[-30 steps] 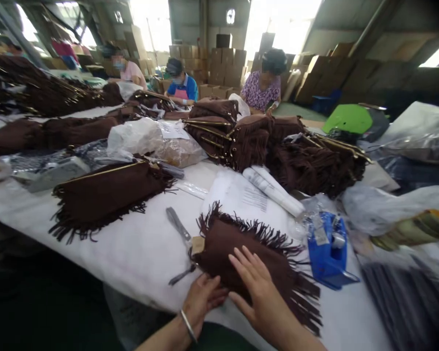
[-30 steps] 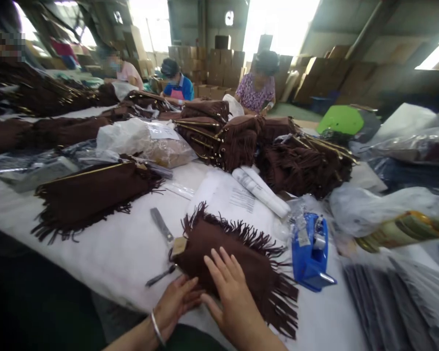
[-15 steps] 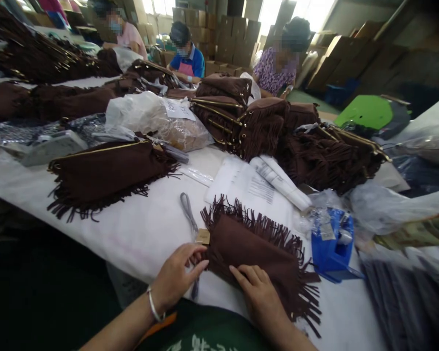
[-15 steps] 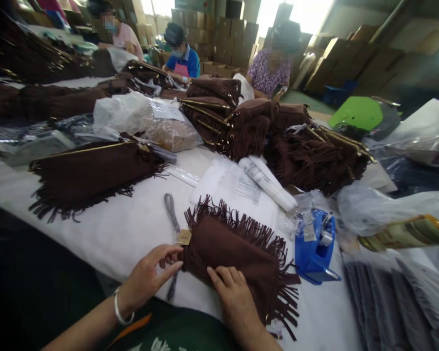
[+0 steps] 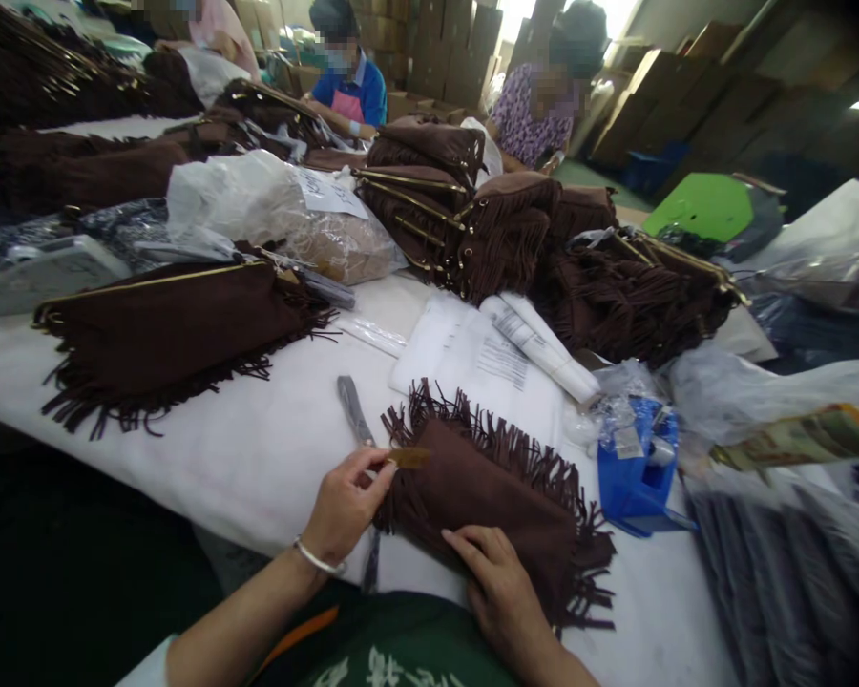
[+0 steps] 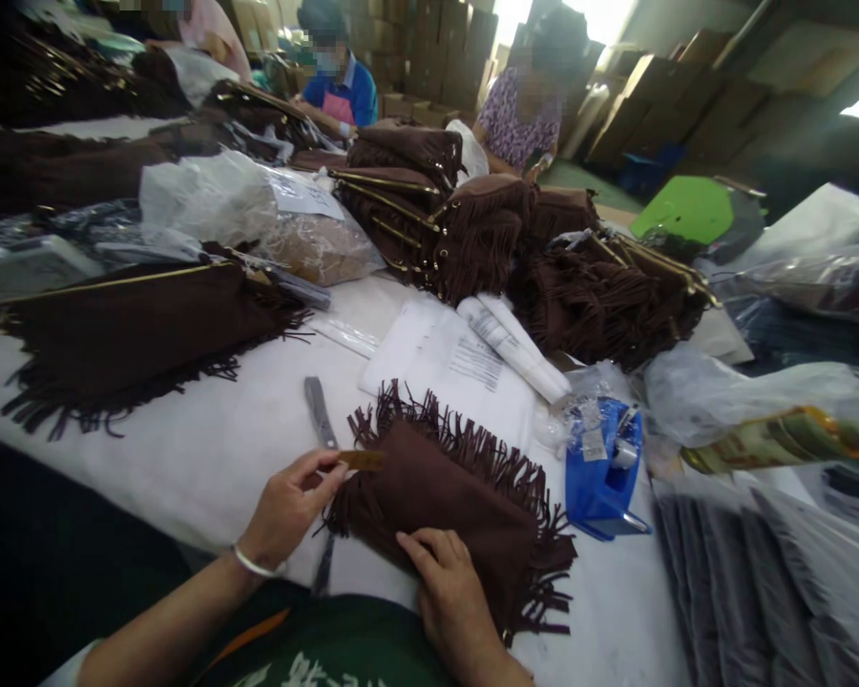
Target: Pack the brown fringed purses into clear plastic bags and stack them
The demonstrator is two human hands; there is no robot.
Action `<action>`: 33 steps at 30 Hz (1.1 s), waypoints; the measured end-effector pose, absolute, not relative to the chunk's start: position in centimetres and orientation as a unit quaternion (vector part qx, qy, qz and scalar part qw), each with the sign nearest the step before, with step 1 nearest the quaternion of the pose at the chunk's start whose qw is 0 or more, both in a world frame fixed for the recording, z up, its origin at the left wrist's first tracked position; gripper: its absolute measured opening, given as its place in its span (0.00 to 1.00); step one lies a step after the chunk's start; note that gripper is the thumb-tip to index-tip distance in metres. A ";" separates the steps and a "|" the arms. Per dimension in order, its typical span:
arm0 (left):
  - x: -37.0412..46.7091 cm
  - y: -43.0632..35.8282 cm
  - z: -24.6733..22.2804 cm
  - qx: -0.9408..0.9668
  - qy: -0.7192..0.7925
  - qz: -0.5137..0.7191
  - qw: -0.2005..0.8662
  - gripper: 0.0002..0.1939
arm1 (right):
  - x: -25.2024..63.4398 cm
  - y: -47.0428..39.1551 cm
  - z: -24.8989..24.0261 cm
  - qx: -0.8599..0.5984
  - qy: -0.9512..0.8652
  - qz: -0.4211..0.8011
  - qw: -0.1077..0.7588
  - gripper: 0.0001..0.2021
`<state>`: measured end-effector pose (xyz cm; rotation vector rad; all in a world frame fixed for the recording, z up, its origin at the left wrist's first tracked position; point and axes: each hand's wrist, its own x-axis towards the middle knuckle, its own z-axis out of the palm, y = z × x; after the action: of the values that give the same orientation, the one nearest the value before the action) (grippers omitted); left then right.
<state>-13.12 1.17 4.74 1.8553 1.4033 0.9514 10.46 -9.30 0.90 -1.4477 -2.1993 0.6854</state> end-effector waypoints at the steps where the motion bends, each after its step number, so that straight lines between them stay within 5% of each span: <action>1: -12.1 0.4 4.7 0.721 0.493 0.370 0.317 0.08 | 10.5 -9.3 0.8 -0.517 -0.790 0.251 0.214 0.36; 5: -10.2 -1.2 4.0 0.795 0.376 0.359 0.313 0.08 | 11.0 -9.5 0.9 -0.505 -0.791 0.263 0.224 0.32; 9: -12.0 -0.2 4.5 0.736 0.471 0.370 0.316 0.07 | 11.2 -9.1 2.7 -0.506 -0.782 0.286 0.226 0.24; 14: -12.0 -0.2 5.1 0.803 0.414 0.362 0.228 0.09 | 10.1 -6.6 4.9 -0.487 -0.802 0.134 0.319 0.23; 19: -12.5 -2.0 3.8 0.872 0.335 0.293 0.203 0.15 | 8.7 -4.0 3.2 -0.418 -0.887 0.078 0.181 0.25; 26: -17.9 -3.1 3.3 0.669 0.600 0.178 0.401 0.14 | 7.5 -5.3 2.7 -0.471 -0.875 0.091 0.070 0.36; 29: -15.5 -3.8 3.0 0.539 0.616 0.098 0.566 0.19 | 6.9 -5.5 3.3 -0.479 -0.871 0.093 0.054 0.33; 33: -12.8 -4.4 2.1 0.518 0.603 0.083 0.601 0.24 | 5.8 -5.4 3.5 -0.507 -0.855 0.099 0.050 0.38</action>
<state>-12.78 -4.37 2.12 1.1996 1.3985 0.1934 5.81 -5.43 3.53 -1.5446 -2.6033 0.3005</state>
